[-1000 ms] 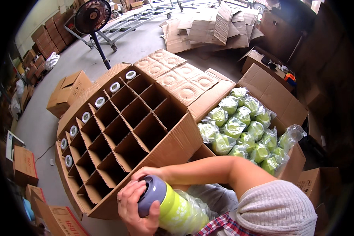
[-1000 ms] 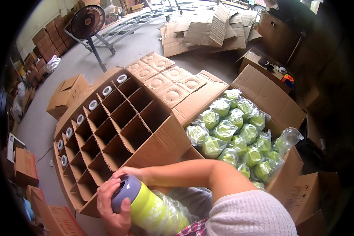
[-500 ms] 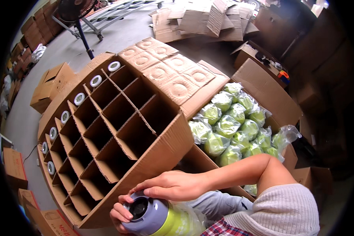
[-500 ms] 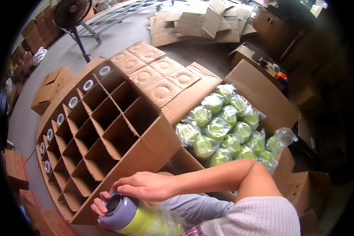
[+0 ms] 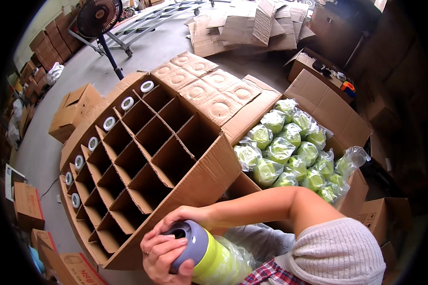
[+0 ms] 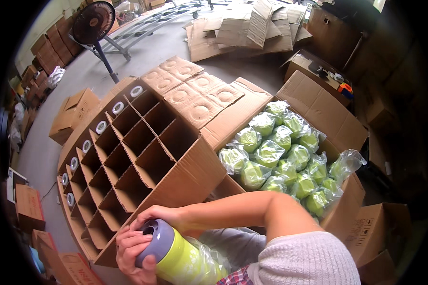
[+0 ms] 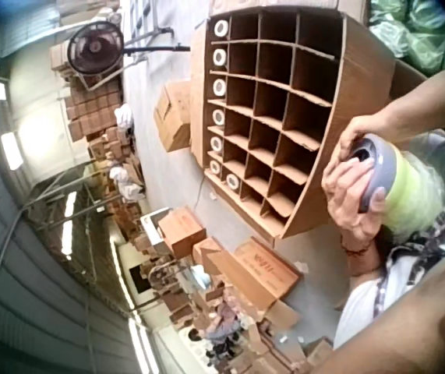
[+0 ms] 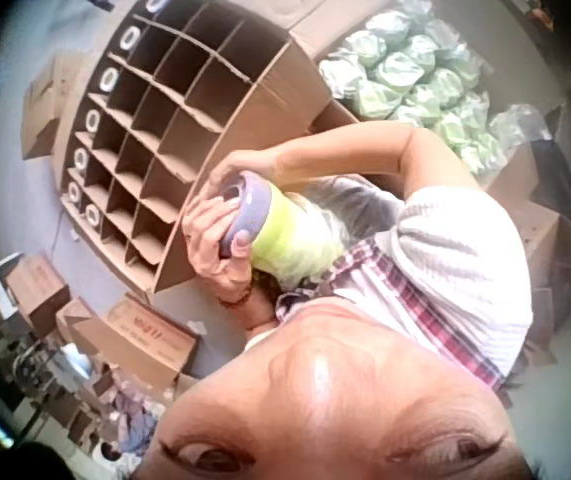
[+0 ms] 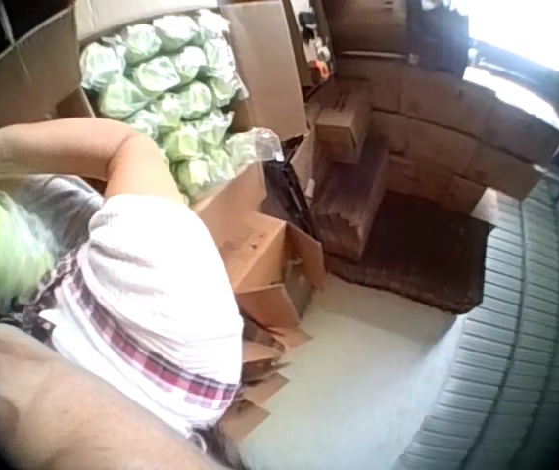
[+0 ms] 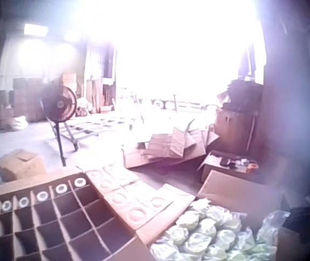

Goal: The person assembles water bottles by picking up a bottle wrapped in plastic, attaching a grey lid, and screwing it on tightly. They then place the assembled bottle into a cardboard box with dividers. This process is repeated multiple times.

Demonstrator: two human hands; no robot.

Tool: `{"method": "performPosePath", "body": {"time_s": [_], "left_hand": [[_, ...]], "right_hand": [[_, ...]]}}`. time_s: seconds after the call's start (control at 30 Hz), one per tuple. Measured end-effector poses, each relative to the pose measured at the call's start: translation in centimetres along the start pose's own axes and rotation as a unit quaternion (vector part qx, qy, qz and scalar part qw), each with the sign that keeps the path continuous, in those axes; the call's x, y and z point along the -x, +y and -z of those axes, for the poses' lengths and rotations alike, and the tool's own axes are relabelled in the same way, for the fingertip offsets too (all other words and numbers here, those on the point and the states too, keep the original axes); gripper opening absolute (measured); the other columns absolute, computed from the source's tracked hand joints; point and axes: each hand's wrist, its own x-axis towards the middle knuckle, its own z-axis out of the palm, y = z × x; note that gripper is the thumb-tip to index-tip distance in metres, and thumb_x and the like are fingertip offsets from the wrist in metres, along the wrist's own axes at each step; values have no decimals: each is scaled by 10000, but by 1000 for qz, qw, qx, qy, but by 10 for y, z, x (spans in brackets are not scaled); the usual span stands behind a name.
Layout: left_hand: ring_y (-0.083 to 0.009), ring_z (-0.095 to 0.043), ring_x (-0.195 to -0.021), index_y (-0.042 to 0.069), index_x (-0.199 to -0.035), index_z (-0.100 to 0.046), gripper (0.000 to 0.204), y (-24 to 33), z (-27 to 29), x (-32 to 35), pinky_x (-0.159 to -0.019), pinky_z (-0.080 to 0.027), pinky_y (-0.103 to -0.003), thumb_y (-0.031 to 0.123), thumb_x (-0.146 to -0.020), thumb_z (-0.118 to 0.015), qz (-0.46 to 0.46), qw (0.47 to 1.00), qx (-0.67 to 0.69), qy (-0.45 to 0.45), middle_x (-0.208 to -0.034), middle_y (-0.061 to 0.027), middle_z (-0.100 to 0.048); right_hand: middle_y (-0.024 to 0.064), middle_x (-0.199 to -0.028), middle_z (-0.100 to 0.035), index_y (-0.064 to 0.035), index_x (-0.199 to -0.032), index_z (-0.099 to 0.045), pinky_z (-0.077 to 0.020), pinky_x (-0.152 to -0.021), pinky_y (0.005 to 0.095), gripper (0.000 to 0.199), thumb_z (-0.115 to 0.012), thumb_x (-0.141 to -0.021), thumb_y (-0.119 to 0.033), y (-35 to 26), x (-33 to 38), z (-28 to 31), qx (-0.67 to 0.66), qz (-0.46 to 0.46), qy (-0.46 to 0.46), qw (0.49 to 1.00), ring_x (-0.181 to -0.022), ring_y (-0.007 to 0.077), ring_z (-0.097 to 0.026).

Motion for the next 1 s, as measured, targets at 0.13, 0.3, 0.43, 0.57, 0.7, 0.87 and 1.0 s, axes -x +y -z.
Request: {"method": "performPosePath", "body": {"time_s": [0.13, 0.3, 0.43, 0.57, 0.7, 0.87, 1.0], "left_hand": [[-298, -546, -1021, 111, -762, -651, 381, -92, -49, 44, -1061, -346, -509, 474, -873, -632, -69, 888, 419, 179, -802, -13, -680], [-301, -499, -1018, 82, -749, -518, 380, -70, -24, 33, -1052, -347, -522, 434, -889, -547, 0, 946, 310, 98, -802, -41, -564], [-308, -536, -1006, 21, -887, -587, 336, 0, -4, 7, -977, -400, -470, 356, -900, -581, 83, 991, 65, 85, -942, -122, -595], [-344, -596, -957, -29, -966, -639, 303, 22, -20, -6, -922, -460, -456, 267, -926, -591, 73, 990, -74, 95, -991, -167, -648], [-349, -575, -973, -18, -1003, -629, 304, -12, -22, 18, -933, -423, -521, 274, -923, -596, 21, 989, 105, 98, -988, -172, -643], [-238, -437, -993, 49, -836, -509, 399, -21, -53, 30, -970, -356, -443, 442, -900, -532, 59, 942, 247, 219, -899, -81, -480], [-224, -438, -907, 53, -834, -573, 416, 6, -61, 20, -932, -374, -434, 467, -878, -576, 82, 945, 213, 236, -898, -85, -420]], "right_hand": [[143, -1230, -598, 40, -1245, -553, -388, -1005, 313, 432, -411, -914, -199, -25, 52, -15, 381, 70, 45, 921, -1124, 202, -540], [125, -1154, -630, 57, -1168, -585, -410, -962, 294, 373, -441, -941, -202, -26, 39, 1, 333, 90, 10, 939, -1056, 167, -556], [110, -1114, -648, 48, -1101, -621, -463, -937, 285, 334, -468, -961, -213, -20, 1, 1, 108, 48, -27, 993, -1001, 149, -599], [73, -1109, -636, -40, -1127, -629, -477, -926, 287, 384, -524, -921, -347, -7, -4, 7, 29, 12, -18, 999, -991, 156, -602], [86, -1187, -626, -7, -1164, -624, -462, -941, 276, 377, -447, -931, -245, -7, 40, -10, 40, 68, -26, 997, -1038, 160, -589], [96, -1193, -615, 28, -1178, -617, -394, -991, 292, 407, -438, -962, -266, -15, 53, -3, 314, 171, -18, 934, -1094, 165, -543], [101, -1127, -611, 7, -1180, -609, -423, -944, 293, 385, -546, -976, -314, -51, 91, -26, 497, 187, -50, 846, -1065, 175, -551]]}}
